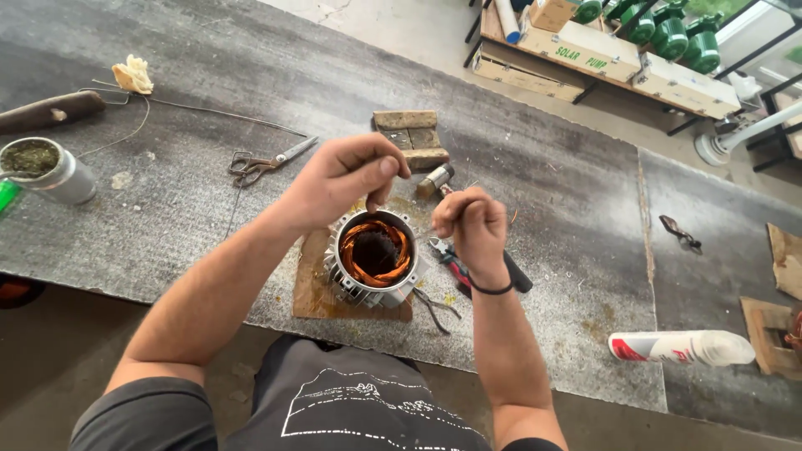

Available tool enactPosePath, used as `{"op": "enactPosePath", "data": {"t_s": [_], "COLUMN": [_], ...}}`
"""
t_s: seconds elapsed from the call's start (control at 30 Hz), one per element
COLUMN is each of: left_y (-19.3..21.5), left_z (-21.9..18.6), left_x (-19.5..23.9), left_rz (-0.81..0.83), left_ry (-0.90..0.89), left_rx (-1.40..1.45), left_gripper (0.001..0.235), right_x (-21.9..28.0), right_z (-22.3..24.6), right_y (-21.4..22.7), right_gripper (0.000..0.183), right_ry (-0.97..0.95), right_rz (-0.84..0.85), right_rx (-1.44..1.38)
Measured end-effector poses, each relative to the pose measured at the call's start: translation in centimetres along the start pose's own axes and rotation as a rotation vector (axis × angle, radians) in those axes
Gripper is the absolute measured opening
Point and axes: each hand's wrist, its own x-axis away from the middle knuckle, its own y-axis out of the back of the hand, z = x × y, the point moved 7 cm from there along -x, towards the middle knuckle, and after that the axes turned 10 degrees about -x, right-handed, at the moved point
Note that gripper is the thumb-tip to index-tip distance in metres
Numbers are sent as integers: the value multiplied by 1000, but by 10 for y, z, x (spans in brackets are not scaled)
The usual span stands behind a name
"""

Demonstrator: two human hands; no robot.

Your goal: The recorder is winding copper wire through the stator slots of an electric motor on a workbench in a workshop.

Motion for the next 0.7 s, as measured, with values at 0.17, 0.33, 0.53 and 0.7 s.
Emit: {"op": "enactPosePath", "data": {"t_s": [0.17,0.33,0.53,0.7], "left_y": [-20,-44,-44,-29], "left_z": [9,56,69,43], "left_x": [1,13,12,-6], "left_rz": [122,158,202,126], "left_ry": [-12,65,231,253], "left_rx": [-108,-508,-414,-91], "left_gripper": [28,41,24,18], "right_x": [-28,-64,-105,-83], "right_z": [24,36,98,185], "right_y": [-2,-22,-8,70], "right_gripper": [51,53,59,62], "right_ry": [71,-7,129,551], "right_rz": [-56,-42,270,117], "right_rx": [-92,-290,-589,-364]}}
